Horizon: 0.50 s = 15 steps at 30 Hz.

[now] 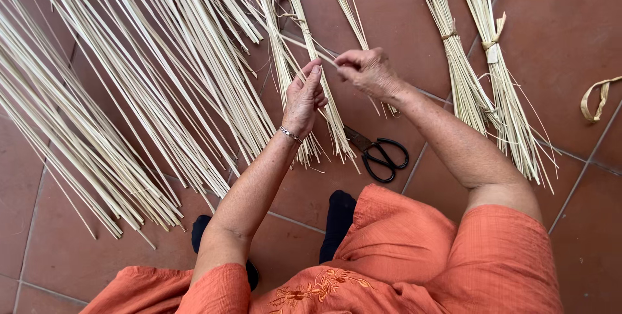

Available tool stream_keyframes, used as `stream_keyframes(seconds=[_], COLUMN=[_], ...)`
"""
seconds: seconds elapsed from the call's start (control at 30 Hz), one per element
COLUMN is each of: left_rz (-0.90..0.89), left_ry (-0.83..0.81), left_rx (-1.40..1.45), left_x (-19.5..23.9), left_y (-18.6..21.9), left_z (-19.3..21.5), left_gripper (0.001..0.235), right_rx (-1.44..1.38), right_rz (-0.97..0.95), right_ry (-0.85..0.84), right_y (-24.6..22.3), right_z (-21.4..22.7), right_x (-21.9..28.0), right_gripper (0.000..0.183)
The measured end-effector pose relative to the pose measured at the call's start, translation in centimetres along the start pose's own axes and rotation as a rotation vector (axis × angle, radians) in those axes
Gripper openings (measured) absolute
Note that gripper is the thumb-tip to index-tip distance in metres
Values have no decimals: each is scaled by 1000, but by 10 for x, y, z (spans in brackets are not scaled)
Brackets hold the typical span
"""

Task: The person sits on a tiled floor and bundles long, thin bamboo strips into smaller sections using thin strips of bamboo as ties. They use scissors to trim the excess tying material. The person then moves to a different area to handle a larger bundle of dried plant material.

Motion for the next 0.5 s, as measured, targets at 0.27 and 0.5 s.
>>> stream_keyframes(seconds=[0.27,0.5], left_rz=[-148,-52], left_ry=[-46,4], left_rx=[-68,97], left_x=[13,20], left_y=[6,29], left_z=[11,18], left_gripper=[30,30], right_rx=[-442,-426], right_rz=[-363,-447], right_ry=[-145,-126], right_y=[-37,-31], right_z=[-24,-36], right_x=[42,69], right_gripper=[20,30])
Point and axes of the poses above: each hand's wrist, its own x-axis away from the middle knuckle, its own z-axis out of the back of the hand, y = z × x, the point moved 2 cm from there along -x, towards the middle knuckle, and after that the axes turned 9 degrees about -x, right-handed, at the moved point
